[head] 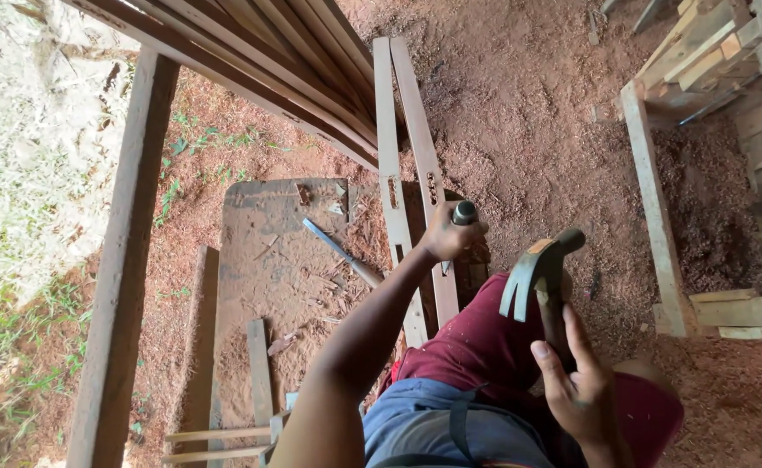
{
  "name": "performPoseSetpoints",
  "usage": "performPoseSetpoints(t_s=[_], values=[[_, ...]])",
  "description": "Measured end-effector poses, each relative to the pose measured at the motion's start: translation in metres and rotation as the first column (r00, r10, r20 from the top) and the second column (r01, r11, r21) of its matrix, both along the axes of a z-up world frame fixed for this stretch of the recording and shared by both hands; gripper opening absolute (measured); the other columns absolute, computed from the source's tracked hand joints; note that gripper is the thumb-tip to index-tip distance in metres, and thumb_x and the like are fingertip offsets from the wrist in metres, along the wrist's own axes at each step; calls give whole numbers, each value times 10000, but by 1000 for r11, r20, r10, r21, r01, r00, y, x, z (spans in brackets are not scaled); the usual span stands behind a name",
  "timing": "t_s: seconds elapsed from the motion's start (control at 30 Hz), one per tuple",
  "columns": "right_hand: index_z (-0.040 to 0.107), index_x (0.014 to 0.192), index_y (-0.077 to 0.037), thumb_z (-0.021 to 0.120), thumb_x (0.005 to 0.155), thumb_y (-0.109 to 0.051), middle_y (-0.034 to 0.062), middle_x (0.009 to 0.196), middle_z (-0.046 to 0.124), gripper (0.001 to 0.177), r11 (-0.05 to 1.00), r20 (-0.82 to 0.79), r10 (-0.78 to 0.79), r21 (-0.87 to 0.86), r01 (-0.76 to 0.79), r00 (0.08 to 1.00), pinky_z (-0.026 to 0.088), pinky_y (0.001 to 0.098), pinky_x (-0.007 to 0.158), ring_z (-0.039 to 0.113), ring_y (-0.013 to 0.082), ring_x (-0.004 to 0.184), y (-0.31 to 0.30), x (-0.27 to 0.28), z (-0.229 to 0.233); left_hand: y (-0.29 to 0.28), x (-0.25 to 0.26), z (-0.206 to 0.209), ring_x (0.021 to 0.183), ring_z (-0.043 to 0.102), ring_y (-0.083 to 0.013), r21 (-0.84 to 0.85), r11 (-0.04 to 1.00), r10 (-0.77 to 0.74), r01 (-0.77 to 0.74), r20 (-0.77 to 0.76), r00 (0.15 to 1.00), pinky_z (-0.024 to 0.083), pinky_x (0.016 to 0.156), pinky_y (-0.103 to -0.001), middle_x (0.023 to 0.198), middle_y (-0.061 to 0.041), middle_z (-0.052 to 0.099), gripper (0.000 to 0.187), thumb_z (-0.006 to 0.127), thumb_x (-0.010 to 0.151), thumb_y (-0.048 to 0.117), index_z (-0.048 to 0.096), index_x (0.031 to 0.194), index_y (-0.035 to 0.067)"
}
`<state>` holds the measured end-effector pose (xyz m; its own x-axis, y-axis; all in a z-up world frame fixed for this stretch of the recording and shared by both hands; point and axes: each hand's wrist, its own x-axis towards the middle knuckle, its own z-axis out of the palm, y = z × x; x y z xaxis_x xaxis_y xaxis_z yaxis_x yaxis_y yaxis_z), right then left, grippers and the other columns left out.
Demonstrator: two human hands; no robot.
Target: The person carves mortises into wooden slats using a hammer and a metal punch tool.
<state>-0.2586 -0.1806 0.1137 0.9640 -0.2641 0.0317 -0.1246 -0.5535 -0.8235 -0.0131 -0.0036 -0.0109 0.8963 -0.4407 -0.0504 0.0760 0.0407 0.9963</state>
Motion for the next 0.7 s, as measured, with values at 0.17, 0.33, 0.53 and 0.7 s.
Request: performPoseSetpoints(t_s=[0.17,0.33,0.53,0.7], values=[[463,1500,76,654,966,-162,255,1292,685,616,996,157,94,-12,-94,983,572,327,883,712,261,1089,3,3,0,0,-2,-12,570,603,-104,9,1000,4,-4,48,999,477,525,-292,651,-11,648,234,777,824,194,608,704,83],[443,1518,59,638,955,-173,234,1244,720,640,995,35,49,85,-52,998,597,315,813,744,252,973,5,7,3,0,-4,-9,580,586,-96,26,999,-32,31,52,998,476,533,-290,655,-2,632,230,778,818,200,605,712,91],[439,1513,88,617,1013,-118,308,1450,581,570,973,254,229,-74,-217,940,524,386,1065,619,372,1307,8,27,27,1,-11,1,574,622,-98,37,993,-109,108,17,994,507,534,-282,655,4,655,201,755,815,207,607,725,104],[467,1488,76,646,973,-96,255,1360,655,572,977,222,199,-115,-177,955,555,366,987,689,312,1202,14,47,58,7,-20,-5,585,584,-99,74,989,-134,125,131,982,463,523,-286,644,5,592,174,730,809,157,592,738,78]])
